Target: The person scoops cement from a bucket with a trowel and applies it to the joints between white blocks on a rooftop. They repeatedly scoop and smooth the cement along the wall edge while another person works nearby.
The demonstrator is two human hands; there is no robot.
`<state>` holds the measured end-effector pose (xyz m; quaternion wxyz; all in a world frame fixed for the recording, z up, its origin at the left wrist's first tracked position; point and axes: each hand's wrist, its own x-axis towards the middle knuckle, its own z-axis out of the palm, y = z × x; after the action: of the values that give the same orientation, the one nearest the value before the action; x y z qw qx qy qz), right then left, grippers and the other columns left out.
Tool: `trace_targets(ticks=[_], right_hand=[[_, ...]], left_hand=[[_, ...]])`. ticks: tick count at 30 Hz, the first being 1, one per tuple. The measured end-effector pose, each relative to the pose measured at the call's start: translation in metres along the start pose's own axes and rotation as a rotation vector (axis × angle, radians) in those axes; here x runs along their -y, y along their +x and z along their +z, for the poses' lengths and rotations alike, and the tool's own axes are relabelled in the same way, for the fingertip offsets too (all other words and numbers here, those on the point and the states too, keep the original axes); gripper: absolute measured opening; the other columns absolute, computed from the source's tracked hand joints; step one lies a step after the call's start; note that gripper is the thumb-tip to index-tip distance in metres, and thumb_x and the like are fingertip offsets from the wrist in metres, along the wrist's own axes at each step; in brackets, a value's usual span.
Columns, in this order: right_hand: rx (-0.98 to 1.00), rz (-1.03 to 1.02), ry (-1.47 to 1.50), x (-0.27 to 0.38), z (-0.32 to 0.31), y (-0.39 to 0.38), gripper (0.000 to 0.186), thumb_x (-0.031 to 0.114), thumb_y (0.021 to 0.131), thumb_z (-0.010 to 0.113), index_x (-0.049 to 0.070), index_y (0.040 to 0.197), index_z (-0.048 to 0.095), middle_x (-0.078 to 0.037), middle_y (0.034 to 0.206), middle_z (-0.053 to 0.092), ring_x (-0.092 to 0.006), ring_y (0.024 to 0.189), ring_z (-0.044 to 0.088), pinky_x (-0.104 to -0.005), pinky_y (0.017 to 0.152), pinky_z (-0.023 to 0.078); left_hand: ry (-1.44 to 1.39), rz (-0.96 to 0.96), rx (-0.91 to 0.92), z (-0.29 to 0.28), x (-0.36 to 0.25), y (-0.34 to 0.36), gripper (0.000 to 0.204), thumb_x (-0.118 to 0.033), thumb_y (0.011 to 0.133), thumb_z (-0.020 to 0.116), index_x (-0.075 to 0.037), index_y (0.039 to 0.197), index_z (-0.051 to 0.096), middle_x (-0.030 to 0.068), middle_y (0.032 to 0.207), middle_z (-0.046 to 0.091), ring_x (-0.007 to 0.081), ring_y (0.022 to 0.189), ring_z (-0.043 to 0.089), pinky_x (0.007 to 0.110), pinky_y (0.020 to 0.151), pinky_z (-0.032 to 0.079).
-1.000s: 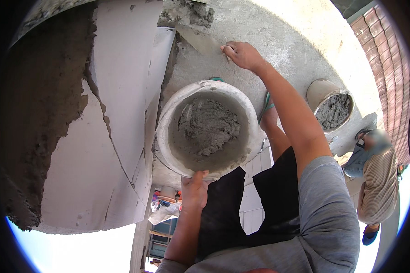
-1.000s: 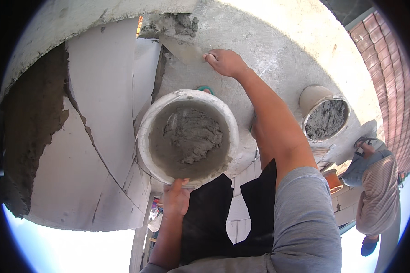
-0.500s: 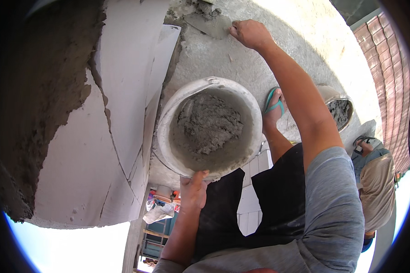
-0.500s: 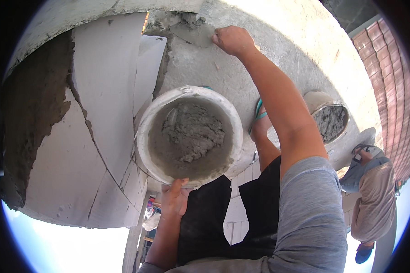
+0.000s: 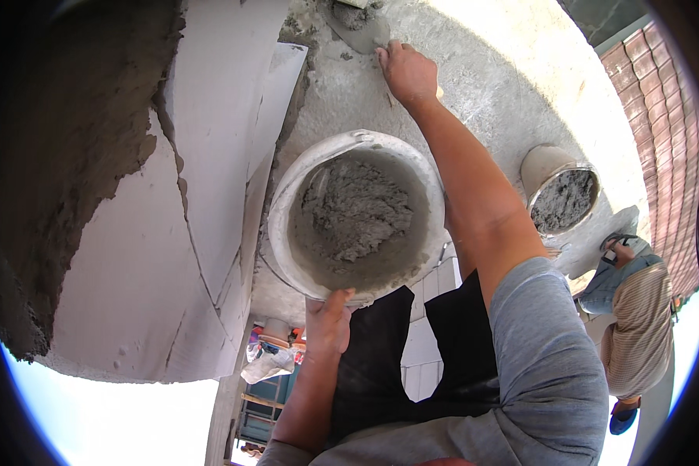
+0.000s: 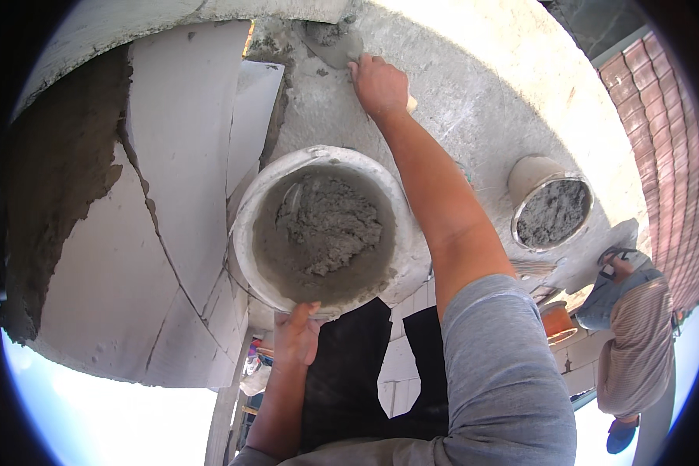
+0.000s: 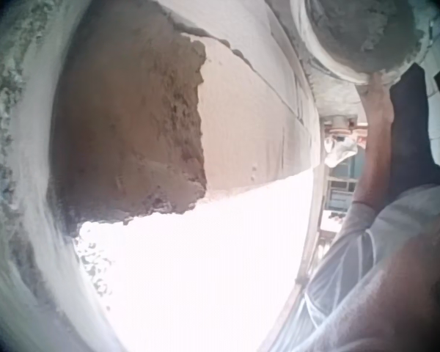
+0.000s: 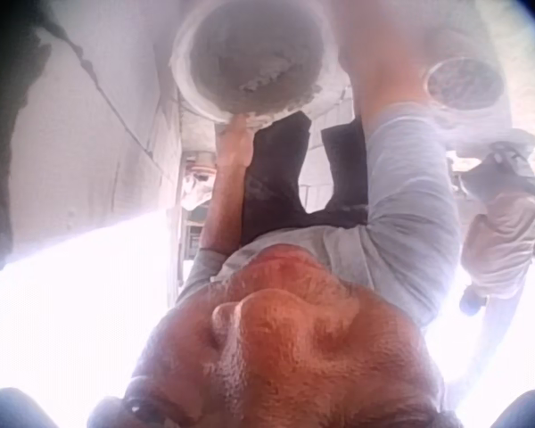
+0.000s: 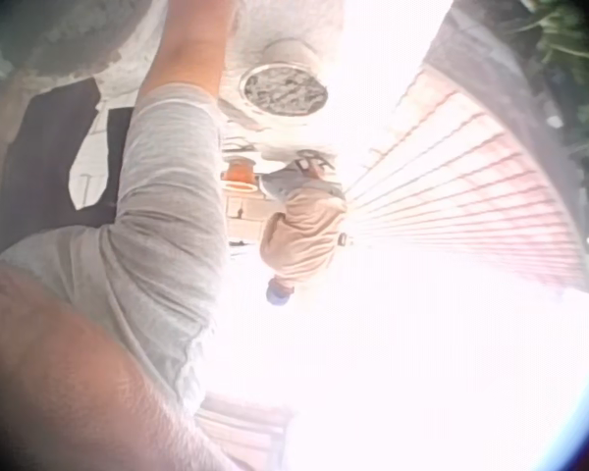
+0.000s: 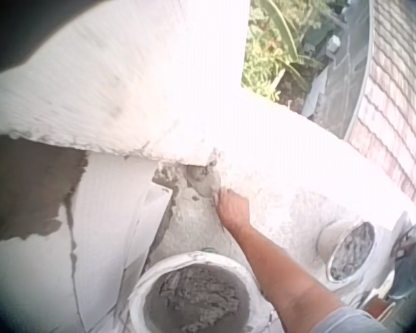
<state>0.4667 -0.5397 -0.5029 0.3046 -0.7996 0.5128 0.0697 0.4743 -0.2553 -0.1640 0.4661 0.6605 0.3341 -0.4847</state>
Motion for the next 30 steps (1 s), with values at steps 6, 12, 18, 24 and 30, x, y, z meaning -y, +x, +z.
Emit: trace_targets(ticks=[6, 12, 18, 24, 30], right_hand=[[-0.016, -0.018, 0.005, -0.011, -0.056, -0.043, 0.041, 0.046, 0.105, 0.049, 0.008, 0.101, 0.065, -0.012, 0.097, 0.070, -0.0333, 0.092, 0.070, -0.0470, 0.077, 0.055], [-0.186, -0.239, 0.009, -0.011, -0.164, -0.148, 0.025, 0.036, 0.095, 0.069, 0.011, 0.098, 0.067, -0.005, 0.088, 0.063, -0.0258, 0.081, 0.065, -0.0401, 0.069, 0.054], [0.016, -0.412, 0.029, -0.017, -0.218, -0.196, 0.025, 0.031, 0.091, 0.076, 0.010, 0.101, 0.070, -0.006, 0.093, 0.066, -0.0262, 0.085, 0.067, -0.0412, 0.069, 0.055], [0.049, 0.101, 0.080, -0.038, -0.159, -0.108, 0.040, 0.041, 0.103, 0.055, 0.002, 0.103, 0.066, -0.018, 0.101, 0.070, -0.0396, 0.095, 0.069, -0.0484, 0.080, 0.055], [0.080, 0.220, 0.129, -0.050, -0.073, -0.066, 0.044, 0.043, 0.102, 0.053, 0.002, 0.105, 0.067, -0.022, 0.106, 0.071, -0.0417, 0.099, 0.069, -0.0518, 0.086, 0.054]], left_hand=[[-0.020, -0.009, -0.031, -0.012, 0.012, 0.007, 0.054, 0.005, 0.087, 0.058, -0.003, 0.139, 0.049, 0.0129, 0.128, 0.060, 0.0296, 0.117, 0.064, 0.051, 0.101, 0.055], [-0.054, 0.057, -0.070, -0.011, 0.023, 0.015, 0.060, 0.006, 0.086, 0.058, -0.005, 0.143, 0.045, 0.0142, 0.135, 0.056, 0.0318, 0.123, 0.060, 0.054, 0.104, 0.053], [-0.083, 0.019, -0.109, -0.010, 0.023, 0.017, 0.062, 0.006, 0.084, 0.060, -0.004, 0.143, 0.044, 0.0141, 0.135, 0.055, 0.0329, 0.123, 0.060, 0.052, 0.107, 0.052], [-0.098, -0.008, -0.058, -0.012, 0.018, 0.016, 0.063, 0.006, 0.082, 0.062, 0.000, 0.142, 0.045, 0.0139, 0.133, 0.057, 0.0327, 0.122, 0.061, 0.052, 0.105, 0.053], [-0.082, 0.015, -0.055, -0.002, 0.010, 0.009, 0.062, 0.006, 0.083, 0.063, -0.004, 0.143, 0.047, 0.0133, 0.131, 0.059, 0.0312, 0.120, 0.062, 0.050, 0.103, 0.054]])
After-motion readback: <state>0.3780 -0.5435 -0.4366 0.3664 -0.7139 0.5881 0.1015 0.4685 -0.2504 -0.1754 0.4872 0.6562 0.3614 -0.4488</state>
